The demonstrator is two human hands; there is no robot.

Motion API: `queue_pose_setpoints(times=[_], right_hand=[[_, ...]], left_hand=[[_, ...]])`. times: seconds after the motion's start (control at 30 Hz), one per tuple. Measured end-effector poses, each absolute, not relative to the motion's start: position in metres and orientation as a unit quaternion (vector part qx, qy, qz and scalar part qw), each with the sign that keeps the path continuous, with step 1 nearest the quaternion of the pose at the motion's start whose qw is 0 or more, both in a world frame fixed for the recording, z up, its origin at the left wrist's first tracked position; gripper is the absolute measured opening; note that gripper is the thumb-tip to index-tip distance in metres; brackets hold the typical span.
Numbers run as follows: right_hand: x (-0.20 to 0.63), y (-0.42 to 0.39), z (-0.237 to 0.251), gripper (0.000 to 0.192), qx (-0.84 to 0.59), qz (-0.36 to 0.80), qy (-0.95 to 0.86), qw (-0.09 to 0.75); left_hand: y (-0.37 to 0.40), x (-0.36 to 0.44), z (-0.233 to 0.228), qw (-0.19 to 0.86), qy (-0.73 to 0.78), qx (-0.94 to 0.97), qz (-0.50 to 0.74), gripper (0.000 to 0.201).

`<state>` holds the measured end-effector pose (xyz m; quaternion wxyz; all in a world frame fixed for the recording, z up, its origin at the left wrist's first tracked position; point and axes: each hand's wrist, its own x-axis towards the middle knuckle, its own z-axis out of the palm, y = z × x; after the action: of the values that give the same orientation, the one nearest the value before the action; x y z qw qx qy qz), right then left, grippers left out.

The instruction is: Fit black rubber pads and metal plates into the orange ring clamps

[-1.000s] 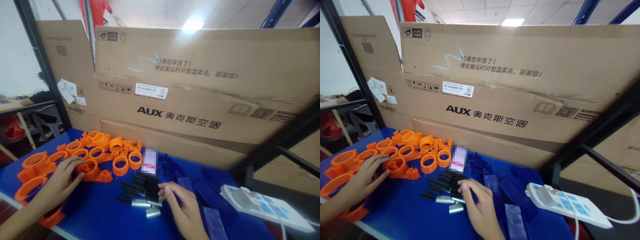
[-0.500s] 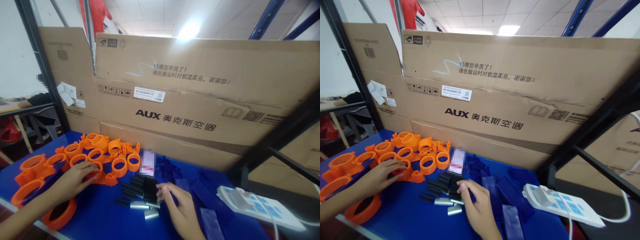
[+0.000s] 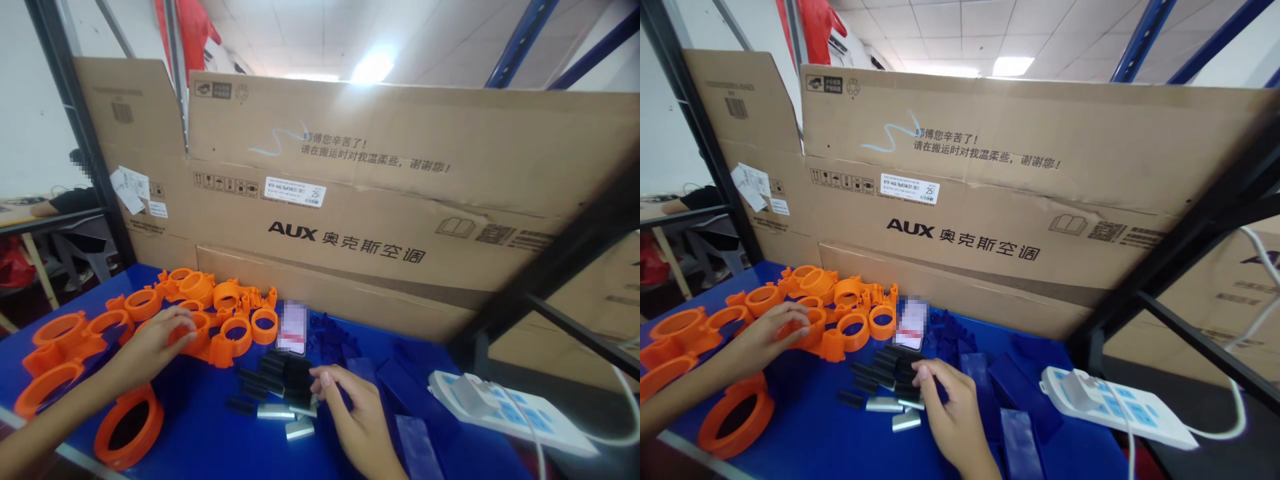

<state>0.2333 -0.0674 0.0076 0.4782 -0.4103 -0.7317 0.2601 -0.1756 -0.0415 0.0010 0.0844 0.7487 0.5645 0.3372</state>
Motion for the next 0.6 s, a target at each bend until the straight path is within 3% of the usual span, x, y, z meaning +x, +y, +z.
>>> queue_pose_setpoints(times=[0.2,0.37,0.47,0.6], right_hand=[[0.23,-0.068,0.006,0.024,-0.409,0.258,-0.735,0.475],[0.224,-0.069,0.006,0.02,-0.396,0.257,-0.746,0.47],[0.219,-0.069,0.006,0.026,-0.376,0.259,-0.743,0.49],[0.213,-0.067,-0.001,0.039,-0.369,0.297,-0.712,0.519]], left_hand=[[-0.037,-0.164,0.012,0.208,0.568,0.63,0.487,0.027],[-0.072,-0.075,0.01,0.502,0.466,0.358,0.635,0.032],[-0.087,-0.017,0.005,0.662,0.336,0.303,0.597,0.027],[-0.076,0.02,0.001,0.717,0.258,0.335,0.554,0.024]])
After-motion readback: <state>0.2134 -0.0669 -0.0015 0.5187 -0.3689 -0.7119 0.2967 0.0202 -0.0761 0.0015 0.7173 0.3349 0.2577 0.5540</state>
